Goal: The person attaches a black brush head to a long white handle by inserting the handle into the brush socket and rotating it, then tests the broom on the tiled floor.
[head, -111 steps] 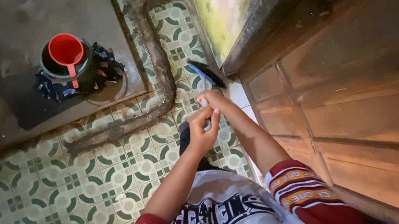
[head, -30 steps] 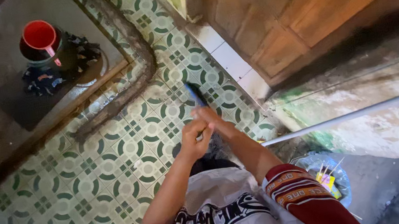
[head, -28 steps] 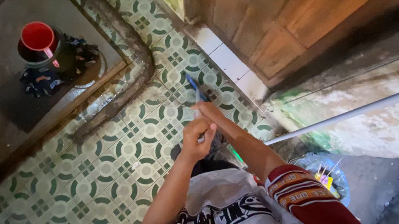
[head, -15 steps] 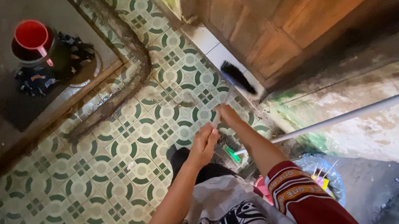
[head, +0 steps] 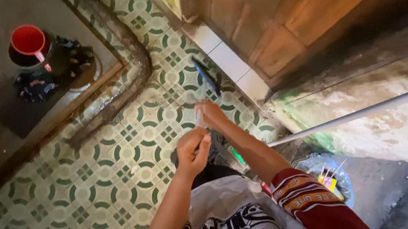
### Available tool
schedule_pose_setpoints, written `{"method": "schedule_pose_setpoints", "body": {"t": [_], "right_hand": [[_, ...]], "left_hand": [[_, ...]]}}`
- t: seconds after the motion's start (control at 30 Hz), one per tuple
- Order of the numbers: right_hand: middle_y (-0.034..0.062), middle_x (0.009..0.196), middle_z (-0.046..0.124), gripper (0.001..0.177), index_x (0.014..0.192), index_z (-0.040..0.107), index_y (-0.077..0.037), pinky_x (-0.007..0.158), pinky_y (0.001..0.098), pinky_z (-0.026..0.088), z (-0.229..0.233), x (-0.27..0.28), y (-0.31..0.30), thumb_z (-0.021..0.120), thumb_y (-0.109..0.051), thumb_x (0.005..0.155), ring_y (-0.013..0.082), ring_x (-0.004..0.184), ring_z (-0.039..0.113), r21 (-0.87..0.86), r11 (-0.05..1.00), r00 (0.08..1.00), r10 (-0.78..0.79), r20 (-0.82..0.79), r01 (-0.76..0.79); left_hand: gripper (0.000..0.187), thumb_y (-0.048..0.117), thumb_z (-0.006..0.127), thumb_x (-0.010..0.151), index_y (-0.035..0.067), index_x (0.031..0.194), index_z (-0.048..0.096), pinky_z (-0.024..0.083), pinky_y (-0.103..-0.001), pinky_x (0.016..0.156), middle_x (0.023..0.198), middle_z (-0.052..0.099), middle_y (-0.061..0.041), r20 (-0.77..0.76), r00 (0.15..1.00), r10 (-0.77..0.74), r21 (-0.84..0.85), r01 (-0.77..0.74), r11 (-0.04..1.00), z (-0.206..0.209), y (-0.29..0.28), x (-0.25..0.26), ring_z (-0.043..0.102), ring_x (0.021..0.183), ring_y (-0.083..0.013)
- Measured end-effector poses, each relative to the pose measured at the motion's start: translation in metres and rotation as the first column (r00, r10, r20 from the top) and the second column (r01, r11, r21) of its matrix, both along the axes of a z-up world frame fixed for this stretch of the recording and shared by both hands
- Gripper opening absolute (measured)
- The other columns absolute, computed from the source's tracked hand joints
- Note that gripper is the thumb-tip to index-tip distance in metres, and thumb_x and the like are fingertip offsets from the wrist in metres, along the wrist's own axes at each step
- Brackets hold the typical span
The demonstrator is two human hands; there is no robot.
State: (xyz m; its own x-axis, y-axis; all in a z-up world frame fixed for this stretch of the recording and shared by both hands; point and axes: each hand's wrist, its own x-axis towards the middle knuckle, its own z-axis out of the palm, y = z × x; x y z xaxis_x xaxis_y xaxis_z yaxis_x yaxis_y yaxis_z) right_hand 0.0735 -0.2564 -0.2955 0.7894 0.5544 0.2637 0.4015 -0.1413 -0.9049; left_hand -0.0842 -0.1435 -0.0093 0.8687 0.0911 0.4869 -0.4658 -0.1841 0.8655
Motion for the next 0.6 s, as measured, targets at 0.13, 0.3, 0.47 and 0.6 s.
{"method": "schedule_pose_setpoints", "body": {"t": [0.13,0.3,0.47,0.6], "right_hand": [[0.0245,0.097,0.065,0.015,0.099,0.070,-0.005,0.081,0.0521,0.051,0.009,0.000,-0.024,0.062,-0.014,0.091,0.0453,0.093,0.064,-0.548,0.827,0.990,-0.068,0.126,0.126],[0.0235,0.096,0.067,0.018,0.094,0.073,-0.007,0.080,0.0526,0.052,-0.018,-0.018,-0.013,0.067,-0.014,0.079,0.0456,0.092,0.065,-0.623,0.780,0.994,0.016,0.106,0.054],[0.0214,0.092,0.067,0.012,0.091,0.067,-0.005,0.081,0.0502,0.051,-0.023,-0.019,0.022,0.066,-0.014,0.083,0.0443,0.092,0.066,-0.386,0.916,0.992,0.128,0.011,-0.114],[0.0188,0.095,0.068,0.012,0.096,0.070,-0.009,0.081,0.0488,0.053,0.002,0.000,0.057,0.063,-0.014,0.087,0.0424,0.091,0.067,-0.416,0.908,0.999,0.041,-0.035,-0.052]], "left_hand": [[0.026,0.005,0.059,0.101,-0.001,0.076,0.054,0.035,-0.033,0.055,0.067,0.048,-0.006,-0.174,0.984,0.048,-0.090,-0.065,0.994,-0.042,-0.001,0.005,0.045,0.059,-0.0157],[0.028,0.005,0.060,0.099,-0.001,0.073,0.050,0.033,-0.030,0.053,0.065,0.045,-0.005,-0.353,0.931,0.088,-0.144,-0.147,0.979,-0.100,-0.001,-0.007,0.042,0.058,-0.0132],[0.025,0.004,0.059,0.098,0.000,0.075,0.051,0.039,-0.033,0.058,0.071,0.052,-0.007,-0.153,0.970,0.188,0.024,-0.187,0.982,-0.077,0.017,-0.003,0.050,0.062,-0.0201],[0.018,0.001,0.054,0.099,-0.004,0.081,0.056,0.046,-0.036,0.063,0.076,0.059,-0.011,-0.090,0.969,0.230,-0.024,-0.233,0.972,-0.030,0.033,0.005,0.056,0.065,-0.0249]]}}
